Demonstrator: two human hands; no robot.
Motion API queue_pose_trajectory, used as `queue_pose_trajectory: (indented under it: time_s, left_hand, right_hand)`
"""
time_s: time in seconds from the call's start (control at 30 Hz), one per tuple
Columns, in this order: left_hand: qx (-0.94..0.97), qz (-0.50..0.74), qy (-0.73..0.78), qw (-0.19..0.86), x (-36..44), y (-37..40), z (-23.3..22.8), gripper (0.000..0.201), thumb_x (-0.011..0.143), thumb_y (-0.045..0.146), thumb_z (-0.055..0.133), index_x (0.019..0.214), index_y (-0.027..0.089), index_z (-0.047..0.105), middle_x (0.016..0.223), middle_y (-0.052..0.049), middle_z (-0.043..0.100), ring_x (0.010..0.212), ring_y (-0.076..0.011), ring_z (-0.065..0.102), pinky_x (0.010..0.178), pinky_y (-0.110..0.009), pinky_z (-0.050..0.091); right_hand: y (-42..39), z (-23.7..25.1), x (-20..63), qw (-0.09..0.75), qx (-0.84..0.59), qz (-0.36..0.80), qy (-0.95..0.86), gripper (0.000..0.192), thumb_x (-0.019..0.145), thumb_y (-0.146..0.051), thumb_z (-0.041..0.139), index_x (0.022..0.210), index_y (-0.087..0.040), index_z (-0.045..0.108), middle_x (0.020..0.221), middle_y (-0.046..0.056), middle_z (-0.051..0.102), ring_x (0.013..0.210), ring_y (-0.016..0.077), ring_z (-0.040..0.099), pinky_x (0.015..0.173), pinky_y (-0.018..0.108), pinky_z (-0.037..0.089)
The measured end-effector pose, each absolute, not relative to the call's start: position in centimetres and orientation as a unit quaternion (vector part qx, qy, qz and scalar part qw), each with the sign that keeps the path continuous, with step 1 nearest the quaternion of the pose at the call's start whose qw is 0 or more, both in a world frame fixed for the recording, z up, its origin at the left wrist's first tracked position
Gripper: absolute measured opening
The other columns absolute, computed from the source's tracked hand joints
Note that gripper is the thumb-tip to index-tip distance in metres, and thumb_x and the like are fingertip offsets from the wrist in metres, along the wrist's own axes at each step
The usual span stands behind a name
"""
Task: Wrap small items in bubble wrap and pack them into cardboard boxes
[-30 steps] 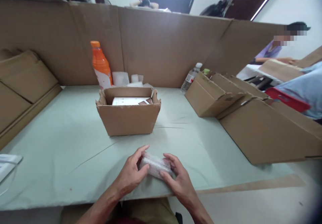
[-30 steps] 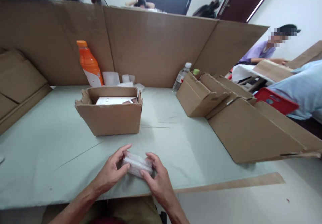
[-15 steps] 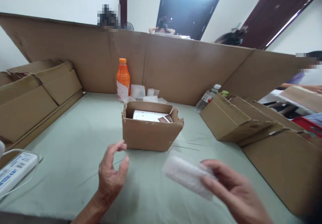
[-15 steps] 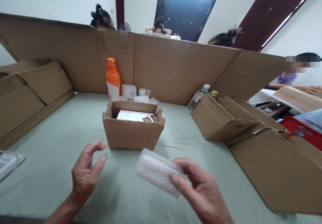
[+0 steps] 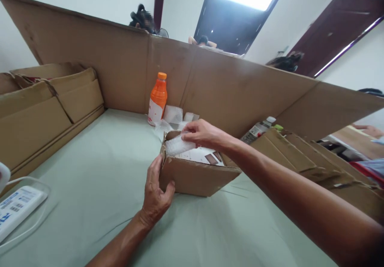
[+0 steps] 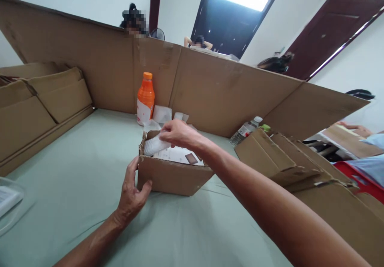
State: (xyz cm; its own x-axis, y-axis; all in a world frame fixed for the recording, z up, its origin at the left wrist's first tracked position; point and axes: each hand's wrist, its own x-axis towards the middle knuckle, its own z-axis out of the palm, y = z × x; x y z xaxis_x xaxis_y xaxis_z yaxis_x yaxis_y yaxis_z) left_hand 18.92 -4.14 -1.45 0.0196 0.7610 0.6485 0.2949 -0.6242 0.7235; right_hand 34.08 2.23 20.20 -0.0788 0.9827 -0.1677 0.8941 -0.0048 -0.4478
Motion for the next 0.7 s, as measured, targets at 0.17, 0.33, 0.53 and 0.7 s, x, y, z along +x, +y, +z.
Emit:
queue_pose_trajectory:
  time_s: [0.17, 0.33, 0.53, 0.7]
  left_hand:
    - [0.688, 0.585, 0.382, 0.196, 18.9, -4.2, -1.3, 0.072, 0.086, 0.013, 0.053, 0.153, 0.02, 0.028, 0.146, -0.016, 0.045, 0.139, -0.0292, 0.043, 0.114, -0.051, 0.04]
    - [0.683, 0.591, 0.375, 0.208, 19.0, -4.3, -1.4, 0.069, 0.089, 0.013, 0.052, 0.153, 0.022, 0.027, 0.148, -0.016, 0.045, 0.14, -0.0278, 0.043, 0.114, -0.049, 0.04]
    - [0.687, 0.596, 0.364, 0.201, 18.7, -4.0, -2.1, 0.064, 0.095, 0.015, 0.05, 0.154, 0.023, 0.027, 0.147, -0.015, 0.048, 0.138, -0.0268, 0.045, 0.111, -0.047, 0.042]
    - [0.687, 0.602, 0.358, 0.196, 18.7, -3.8, -2.4, 0.065, 0.094, 0.016, 0.053, 0.154, 0.024, 0.028, 0.146, -0.015, 0.049, 0.137, -0.0267, 0.046, 0.111, -0.046, 0.043]
  right_hand:
    - [3.9, 20.6, 30.7, -0.038, -0.67, 0.066, -0.738, 0.01, 0.075, -0.012, 0.062, 0.074, -0.016, 0.072, 0.063, 0.003, 0.063, 0.059, 0.014, 0.055, 0.053, 0.025, 0.032]
    - [3.8, 18.7, 29.0, -0.021, -0.648, 0.082, -0.757, 0.019, 0.078, -0.014, 0.065, 0.095, -0.015, 0.073, 0.083, 0.005, 0.072, 0.069, 0.0144, 0.062, 0.054, 0.022, 0.033]
    - [3.5, 15.9, 29.3, 0.011, -0.641, 0.135, -0.756, 0.015, 0.089, -0.023, 0.059, 0.091, -0.014, 0.07, 0.084, 0.005, 0.074, 0.066, 0.0125, 0.063, 0.056, 0.021, 0.036]
    - [3.5, 16.0, 29.7, 0.026, -0.621, 0.055, -0.782, 0.016, 0.088, -0.028, 0.062, 0.091, -0.018, 0.074, 0.093, 0.007, 0.075, 0.082, 0.0192, 0.066, 0.063, 0.025, 0.038]
